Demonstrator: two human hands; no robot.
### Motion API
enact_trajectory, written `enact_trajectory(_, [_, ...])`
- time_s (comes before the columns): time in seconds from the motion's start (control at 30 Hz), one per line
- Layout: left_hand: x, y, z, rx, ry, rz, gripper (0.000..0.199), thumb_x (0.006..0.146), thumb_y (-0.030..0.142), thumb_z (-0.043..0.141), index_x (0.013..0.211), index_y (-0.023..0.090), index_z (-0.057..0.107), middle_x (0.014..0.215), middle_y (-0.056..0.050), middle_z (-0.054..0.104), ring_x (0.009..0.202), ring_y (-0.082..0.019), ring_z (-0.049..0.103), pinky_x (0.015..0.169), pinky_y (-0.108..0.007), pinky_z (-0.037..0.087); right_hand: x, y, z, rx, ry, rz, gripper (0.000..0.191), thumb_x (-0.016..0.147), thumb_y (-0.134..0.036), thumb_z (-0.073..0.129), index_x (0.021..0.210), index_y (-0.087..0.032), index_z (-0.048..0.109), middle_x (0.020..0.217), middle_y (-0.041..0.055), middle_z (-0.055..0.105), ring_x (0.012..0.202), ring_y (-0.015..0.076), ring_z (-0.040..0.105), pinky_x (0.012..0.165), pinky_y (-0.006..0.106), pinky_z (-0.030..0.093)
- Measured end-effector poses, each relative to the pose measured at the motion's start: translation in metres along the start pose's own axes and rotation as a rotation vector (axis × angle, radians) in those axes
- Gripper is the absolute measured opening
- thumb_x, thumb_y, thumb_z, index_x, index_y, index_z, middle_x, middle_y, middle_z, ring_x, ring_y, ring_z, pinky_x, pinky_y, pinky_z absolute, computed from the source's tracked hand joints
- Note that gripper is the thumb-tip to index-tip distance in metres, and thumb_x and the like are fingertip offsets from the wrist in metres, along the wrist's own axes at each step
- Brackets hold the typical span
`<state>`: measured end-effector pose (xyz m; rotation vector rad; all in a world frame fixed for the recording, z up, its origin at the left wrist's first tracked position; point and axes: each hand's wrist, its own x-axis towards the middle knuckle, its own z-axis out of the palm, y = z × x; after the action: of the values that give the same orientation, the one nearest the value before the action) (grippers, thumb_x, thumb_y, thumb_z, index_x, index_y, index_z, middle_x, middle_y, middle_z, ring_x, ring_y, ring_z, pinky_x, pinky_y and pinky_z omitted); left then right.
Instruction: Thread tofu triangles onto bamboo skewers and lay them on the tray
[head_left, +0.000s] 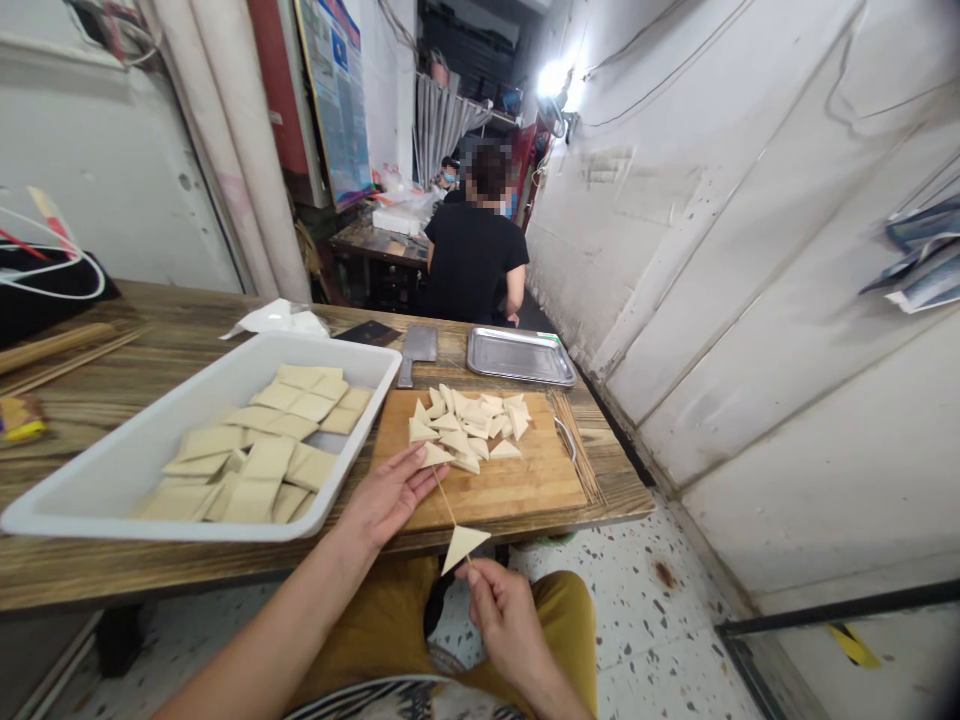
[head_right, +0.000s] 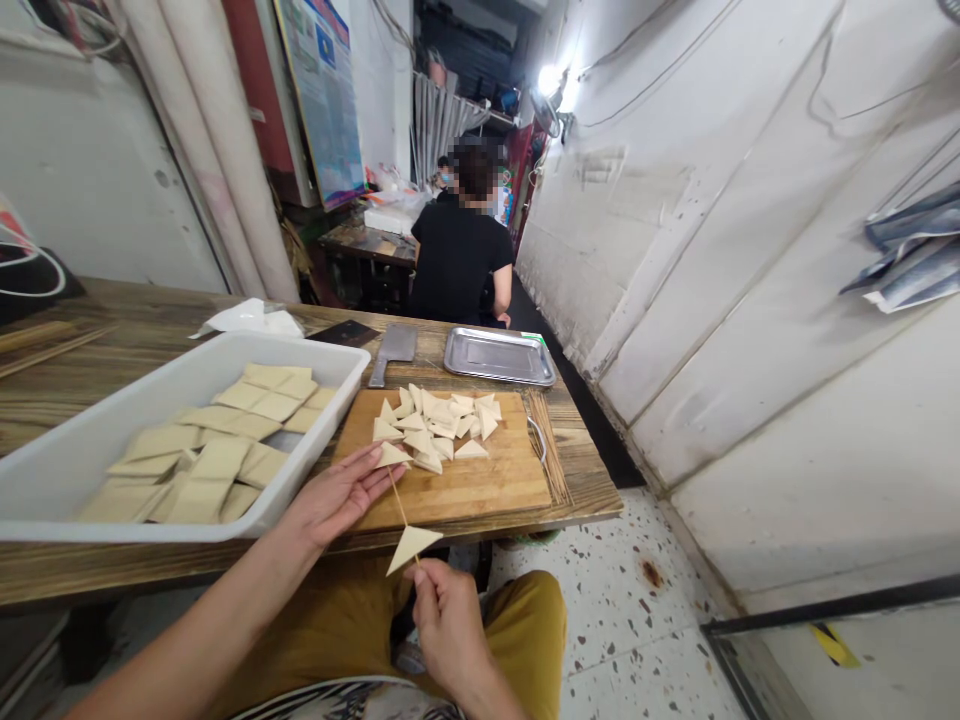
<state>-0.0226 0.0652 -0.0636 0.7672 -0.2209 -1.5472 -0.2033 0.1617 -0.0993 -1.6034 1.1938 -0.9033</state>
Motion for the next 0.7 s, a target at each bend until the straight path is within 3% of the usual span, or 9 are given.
enact_trajectory(0.37, [-0.009,-0.003,0.012,-0.065,0.092,0.032,0.014,0.083,-0.001,0.051,0.089,0.008,0.061,0.083,-0.01,0.071,0.076,-0.016,0.07,0.08,-0.031,0.059,-0.001,0.002,0.012,0.071,0.027,0.008,0.048,0.092,-0.056,0.038,0.088,-0.014,0.063,0.049,-0.0072,0.03,0.044,0.0082,0.027,0.042,0.02,0.02])
enact_trajectory(0.7, [-0.017,-0.008,0.017,-0.044,0.085,0.048,0.013,0.083,-0.001,0.051,0.084,0.009,0.06,0.081,-0.008,0.07,0.075,-0.015,0.069,0.081,-0.032,0.058,0.0,0.001,0.014,0.036,0.067,-0.028,0.045,0.093,-0.053,0.038,0.087,-0.015,0.062,0.051,-0.007,0.029,0.045,0.0082,0.026,0.042,0.02,0.019])
